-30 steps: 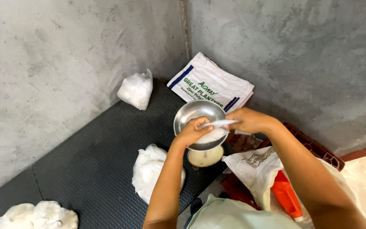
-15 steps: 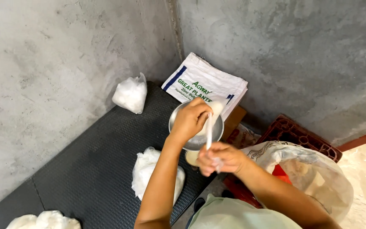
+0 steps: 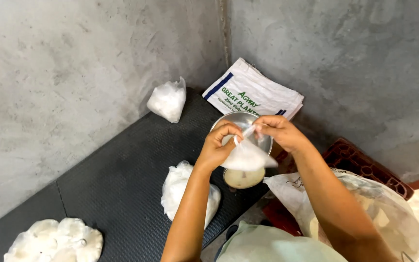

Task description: Scooping white fertilizer powder into small plastic bags and weighing them on a scale.

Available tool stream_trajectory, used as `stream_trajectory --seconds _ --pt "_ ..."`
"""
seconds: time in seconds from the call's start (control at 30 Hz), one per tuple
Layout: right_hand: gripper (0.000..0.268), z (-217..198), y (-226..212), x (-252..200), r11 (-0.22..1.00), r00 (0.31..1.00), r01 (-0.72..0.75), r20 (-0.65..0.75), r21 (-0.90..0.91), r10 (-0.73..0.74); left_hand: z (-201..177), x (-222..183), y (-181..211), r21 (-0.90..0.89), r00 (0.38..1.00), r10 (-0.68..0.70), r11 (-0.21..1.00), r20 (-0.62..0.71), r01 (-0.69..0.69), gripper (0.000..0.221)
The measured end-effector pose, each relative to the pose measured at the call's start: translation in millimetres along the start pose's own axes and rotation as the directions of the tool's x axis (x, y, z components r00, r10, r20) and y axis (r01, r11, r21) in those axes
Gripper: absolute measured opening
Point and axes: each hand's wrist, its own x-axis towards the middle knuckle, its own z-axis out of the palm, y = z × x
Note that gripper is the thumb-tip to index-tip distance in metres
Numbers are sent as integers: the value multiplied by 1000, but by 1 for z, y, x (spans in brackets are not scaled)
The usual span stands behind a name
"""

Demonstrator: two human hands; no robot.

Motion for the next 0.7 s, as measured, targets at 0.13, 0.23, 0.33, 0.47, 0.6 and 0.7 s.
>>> stream_trajectory --seconds 0.13,0.23,0.33,0.47,0.6,0.7 --pt "17 12 3 -17 990 989 -122 -79 77 128 15 -13 -43 -75 992 -75 995 -101 67 5" --pt "15 27 10 -17 994 999 -26 -24 106 29 30 -13 -76 -232 950 -181 965 -253 122 6" --pt "18 41 4 -15 988 986 -81 -131 133 99 39 -11 -100 -337 892 -307 922 -333 191 9" --pt "35 59 -14 -17 998 983 8 -181 -66 -20 48 -12 -126 -417 811 -429 872 -399 256 23" --pt "32 68 1 -16 751 895 201 -195 -629 -402 62 -12 -109 -476 721 -532 821 -443 314 21" --pt "25 78 4 -13 747 886 -24 -360 -665 -292 70 -14 -103 -455 696 -549 821 -463 345 19"
